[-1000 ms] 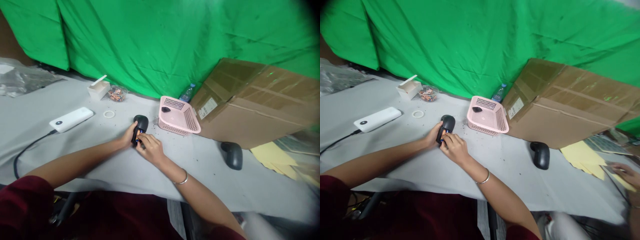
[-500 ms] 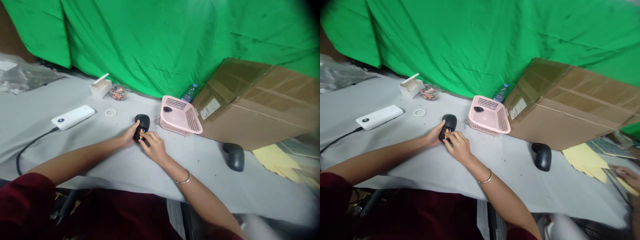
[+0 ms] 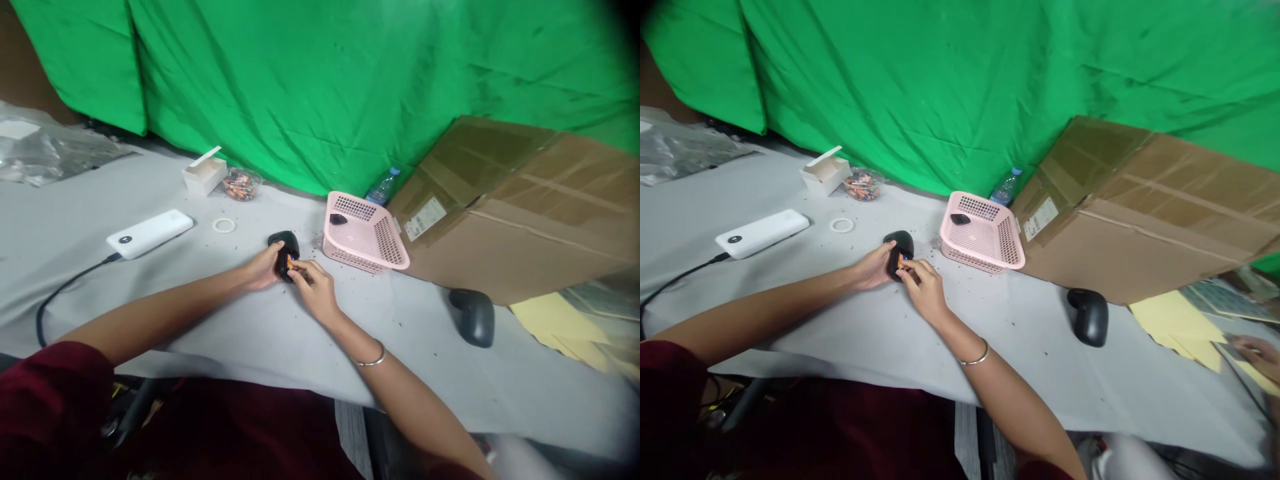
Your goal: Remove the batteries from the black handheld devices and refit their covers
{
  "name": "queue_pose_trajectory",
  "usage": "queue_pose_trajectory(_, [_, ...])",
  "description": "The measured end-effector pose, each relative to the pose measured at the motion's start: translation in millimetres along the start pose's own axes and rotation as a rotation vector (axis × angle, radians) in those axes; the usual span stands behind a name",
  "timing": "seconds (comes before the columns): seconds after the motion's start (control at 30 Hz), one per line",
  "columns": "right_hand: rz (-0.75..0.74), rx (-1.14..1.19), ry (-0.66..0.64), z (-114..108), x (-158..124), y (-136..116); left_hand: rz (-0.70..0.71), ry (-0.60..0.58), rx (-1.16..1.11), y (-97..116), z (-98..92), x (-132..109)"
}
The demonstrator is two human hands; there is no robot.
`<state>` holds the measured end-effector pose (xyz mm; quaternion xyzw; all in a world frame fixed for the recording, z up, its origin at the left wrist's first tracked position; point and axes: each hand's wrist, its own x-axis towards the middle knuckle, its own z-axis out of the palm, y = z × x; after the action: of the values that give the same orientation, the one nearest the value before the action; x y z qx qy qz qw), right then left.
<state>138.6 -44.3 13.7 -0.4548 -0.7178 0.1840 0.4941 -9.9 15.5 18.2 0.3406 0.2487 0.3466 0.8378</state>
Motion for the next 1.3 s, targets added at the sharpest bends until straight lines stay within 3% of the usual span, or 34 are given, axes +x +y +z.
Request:
queue_pose_trajectory(0.2, [-0.062, 0.009, -0.086, 0, -2, 4, -0.068, -0.041, -0.060, 2, -6.7, 0])
queue_pose_trajectory(0.5, [-0.171, -0.159, 0.009, 10, 5, 3, 0.032, 0.126, -0.234, -7, 7.8, -1])
queue_pose_trajectory(0.93, [-0.315, -0.648, -0.042, 15, 6, -1, -0.002, 0.150, -0.284, -4, 2.0, 4])
queue_pose_trajectory(1.3, [-0.250, -0.645, -0.109, 14, 9, 0, -0.018, 0.132, -0.296, 0, 3.2, 6])
